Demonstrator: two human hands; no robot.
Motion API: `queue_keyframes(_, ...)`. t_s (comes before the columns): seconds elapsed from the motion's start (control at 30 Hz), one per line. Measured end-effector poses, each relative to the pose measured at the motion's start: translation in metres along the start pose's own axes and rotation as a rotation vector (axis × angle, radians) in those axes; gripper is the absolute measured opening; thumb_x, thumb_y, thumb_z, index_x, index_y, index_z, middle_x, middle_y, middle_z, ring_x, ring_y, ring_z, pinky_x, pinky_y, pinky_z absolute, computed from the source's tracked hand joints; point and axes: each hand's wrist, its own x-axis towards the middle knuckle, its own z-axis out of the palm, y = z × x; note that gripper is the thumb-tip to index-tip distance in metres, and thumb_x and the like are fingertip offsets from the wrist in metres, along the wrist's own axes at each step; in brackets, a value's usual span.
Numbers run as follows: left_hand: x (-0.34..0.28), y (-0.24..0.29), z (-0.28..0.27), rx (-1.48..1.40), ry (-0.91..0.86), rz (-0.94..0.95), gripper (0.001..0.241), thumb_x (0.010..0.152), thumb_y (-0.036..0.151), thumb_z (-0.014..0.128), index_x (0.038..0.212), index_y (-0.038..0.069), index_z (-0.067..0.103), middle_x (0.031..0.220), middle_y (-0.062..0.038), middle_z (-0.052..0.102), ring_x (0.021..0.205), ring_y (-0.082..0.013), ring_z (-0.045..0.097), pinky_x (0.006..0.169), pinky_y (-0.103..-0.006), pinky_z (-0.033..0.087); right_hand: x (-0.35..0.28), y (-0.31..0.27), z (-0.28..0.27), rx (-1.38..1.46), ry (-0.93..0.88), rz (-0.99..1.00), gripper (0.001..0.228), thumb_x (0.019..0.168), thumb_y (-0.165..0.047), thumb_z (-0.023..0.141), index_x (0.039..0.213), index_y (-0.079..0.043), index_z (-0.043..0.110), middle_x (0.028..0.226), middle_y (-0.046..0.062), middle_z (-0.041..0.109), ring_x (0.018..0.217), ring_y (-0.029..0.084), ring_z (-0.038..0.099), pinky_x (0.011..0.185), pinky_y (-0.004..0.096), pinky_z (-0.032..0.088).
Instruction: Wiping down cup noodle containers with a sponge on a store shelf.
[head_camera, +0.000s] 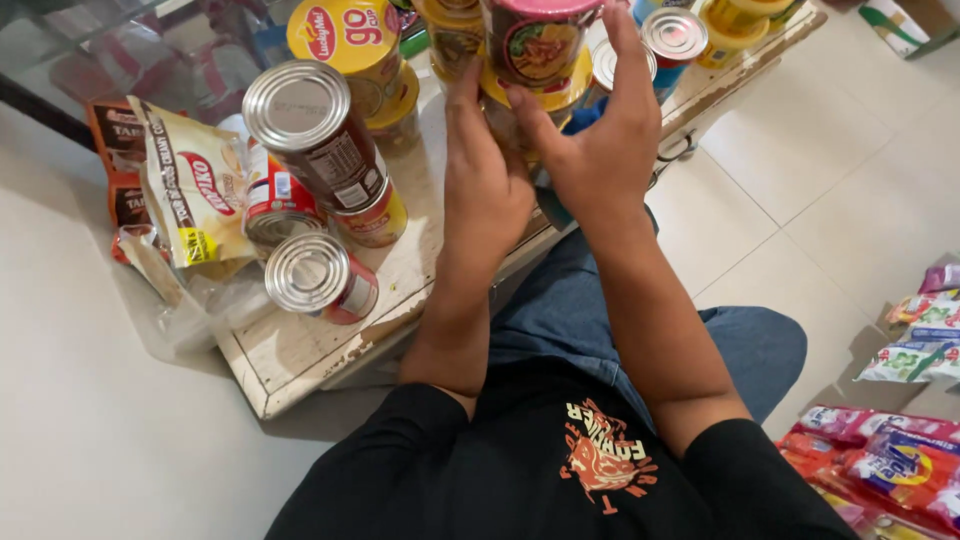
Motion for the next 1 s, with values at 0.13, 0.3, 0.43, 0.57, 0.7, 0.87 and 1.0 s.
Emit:
queue_keyframes(0.13,0.016,0.021,-0.001,0.062,0.005,0.038,0.096,0.086,0.013,0.083,0.157,0.000,0.020,0.155,-0.029,0.039,0.145,-0.0470,0.044,0.123,-0.0495,0.040,0.021,-0.009,-0.002,0.010,-0.047,0.067,0.079,0.092,-0.037,0.096,0.142,0.007,0.053,0.133,0.022,0.069,0.127,0.036,0.069,0.108,0.039,0.055)
queue_keyframes(0.3,0.006,-0.006,0.019,0.267,0.006,0.016,0.113,0.086,0.010,0.088,0.165,0.004,0.008,0.156,-0.027,0.039,0.143,-0.0470,0.044,0.120,-0.0489,0.040,0.012,0.008,-0.003,0.157,-0.013,0.023,0.060,0.102,-0.030,0.094,0.137,0.004,0.060,0.127,0.014,0.074,0.123,0.020,0.073,0.108,0.031,0.057)
queue_keyframes(0.43,0.009,0.006,0.020,0.193,0.030,-0.065,0.119,0.080,0.015,0.093,0.164,0.006,0.009,0.155,-0.027,0.045,0.143,-0.0466,0.050,0.120,-0.0470,0.047,0.006,0.003,-0.030,0.201,0.062,0.389,0.074,0.077,-0.036,0.092,0.131,0.004,0.062,0.115,0.012,0.076,0.080,0.015,0.062,0.072,0.029,0.051)
queue_keyframes(0.57,0.013,0.012,0.012,0.126,0.038,-0.056,0.122,0.078,0.015,0.095,0.164,0.008,0.008,0.155,-0.027,0.046,0.140,-0.0453,0.053,0.119,-0.0466,0.047,-0.049,0.036,-0.052,0.317,0.210,0.214,0.062,0.103,-0.025,0.089,0.147,0.005,0.059,0.131,0.012,0.069,0.121,0.017,0.068,0.102,0.027,0.057)
queue_keyframes(0.7,0.008,0.009,0.012,0.107,0.024,-0.085,0.122,0.081,0.016,0.097,0.162,0.009,0.005,0.151,-0.022,0.049,0.138,-0.0407,0.055,0.117,-0.0425,0.048,-0.093,0.051,-0.061,0.291,0.200,0.332,0.068,0.093,-0.032,0.086,0.142,0.005,0.057,0.131,0.011,0.072,0.097,0.013,0.073,0.074,0.021,0.056)
queue_keyframes(0.87,0.009,0.006,0.023,0.044,-0.021,-0.091,0.134,0.068,0.024,0.102,0.163,0.007,0.008,0.148,-0.024,0.051,0.137,-0.0444,0.054,0.119,-0.0487,0.046,-0.149,0.080,-0.056,0.102,0.128,0.380,0.070,0.090,-0.031,0.091,0.141,0.005,0.059,0.127,0.013,0.072,0.102,0.015,0.069,0.079,0.027,0.056)
queue_keyframes(1.0,0.005,-0.010,0.032,0.144,0.004,-0.019,0.121,0.072,0.032,0.103,0.157,0.002,0.022,0.147,-0.028,0.050,0.137,-0.0470,0.053,0.118,-0.0504,0.044,-0.163,0.080,-0.048,0.052,0.056,0.391,0.067,0.089,-0.029,0.093,0.139,0.003,0.061,0.123,0.013,0.072,0.099,0.014,0.068,0.082,0.027,0.058)
